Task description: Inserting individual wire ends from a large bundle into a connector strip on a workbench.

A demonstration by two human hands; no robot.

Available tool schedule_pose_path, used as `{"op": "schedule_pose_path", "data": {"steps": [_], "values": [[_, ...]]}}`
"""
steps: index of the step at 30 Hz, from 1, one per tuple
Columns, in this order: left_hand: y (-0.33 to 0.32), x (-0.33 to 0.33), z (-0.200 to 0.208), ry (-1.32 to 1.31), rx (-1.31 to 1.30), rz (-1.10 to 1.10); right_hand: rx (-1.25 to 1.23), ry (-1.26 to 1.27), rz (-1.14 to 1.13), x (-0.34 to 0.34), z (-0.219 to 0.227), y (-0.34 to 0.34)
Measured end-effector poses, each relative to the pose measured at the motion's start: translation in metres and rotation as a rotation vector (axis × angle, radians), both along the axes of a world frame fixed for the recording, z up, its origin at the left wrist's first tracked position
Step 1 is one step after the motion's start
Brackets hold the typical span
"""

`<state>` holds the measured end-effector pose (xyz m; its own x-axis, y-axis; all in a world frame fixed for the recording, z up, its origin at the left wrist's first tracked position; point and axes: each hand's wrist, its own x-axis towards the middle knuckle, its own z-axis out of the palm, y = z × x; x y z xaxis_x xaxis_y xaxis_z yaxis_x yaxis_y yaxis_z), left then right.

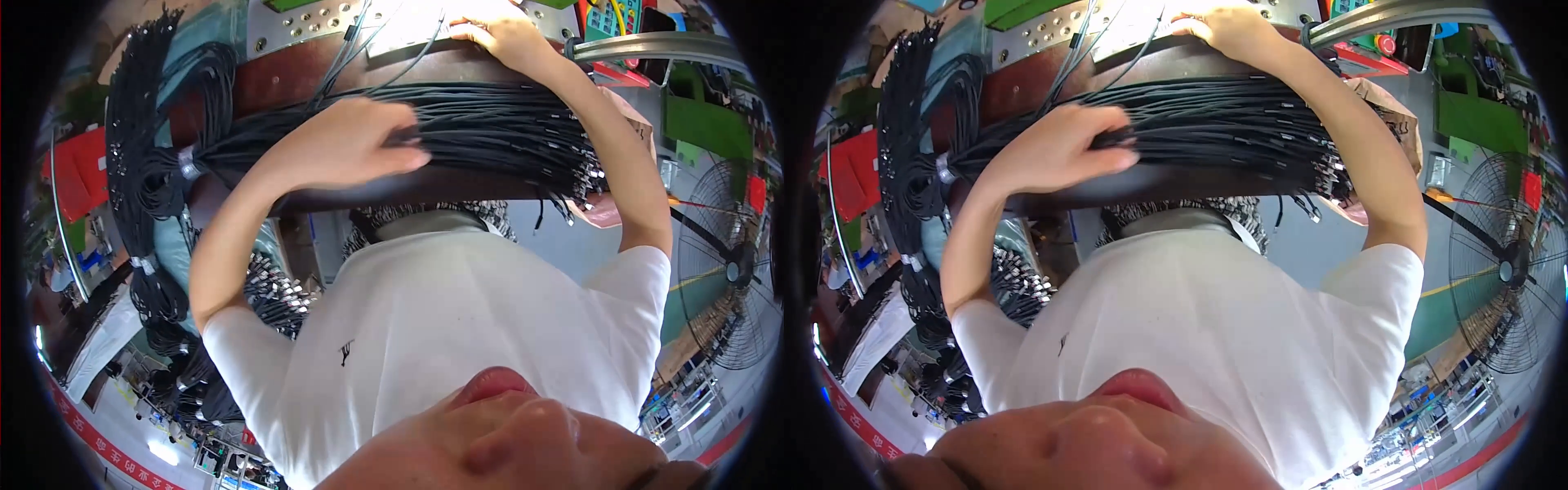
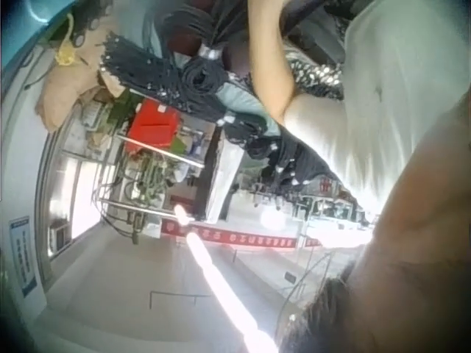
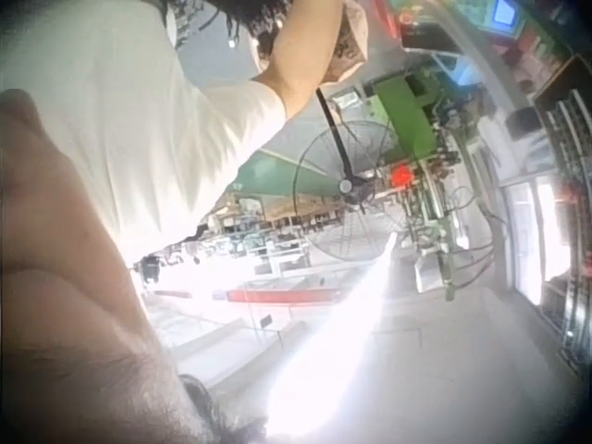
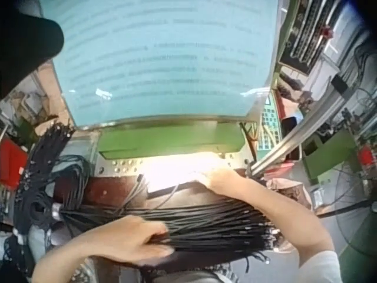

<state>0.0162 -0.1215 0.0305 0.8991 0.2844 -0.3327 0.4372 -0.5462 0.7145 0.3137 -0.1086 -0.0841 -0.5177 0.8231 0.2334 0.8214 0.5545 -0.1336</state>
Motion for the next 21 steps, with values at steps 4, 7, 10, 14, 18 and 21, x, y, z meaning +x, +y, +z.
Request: {"op": "schedule_pose_path", "data": {"steps": [4, 7, 10, 14, 18, 21], "values": [[0.018, 0.111, -0.012, 0.232, -0.589, -0.088, -0.456, 0.319, -0.159, -0.015, 0.022, 0.009], [0.002, 0.156, -0.034, 0.155, -0.854, -0.142, -0.202, 0.282, -0.004, -0.015, 0.027, 0.006], [-0.017, 0.153, -0.029, 0.12, -1.1, -0.063, -0.236, 0.366, 0.121, -0.003, 0.04, 0.003], [-0.067, 0.133, -0.007, -0.06, -1.173, -0.006, -0.593, 0.469, 0.035, 0.005, 0.048, -0.008], [-0.093, 0.08, -0.007, -0.449, -1.225, 0.447, -0.593, 0.266, -0.07, -0.002, 0.051, -0.039], [-0.102, 0.067, -0.024, -0.627, -1.231, 0.732, -0.124, 0.404, -0.122, -0.007, 0.05, -0.071]]}}
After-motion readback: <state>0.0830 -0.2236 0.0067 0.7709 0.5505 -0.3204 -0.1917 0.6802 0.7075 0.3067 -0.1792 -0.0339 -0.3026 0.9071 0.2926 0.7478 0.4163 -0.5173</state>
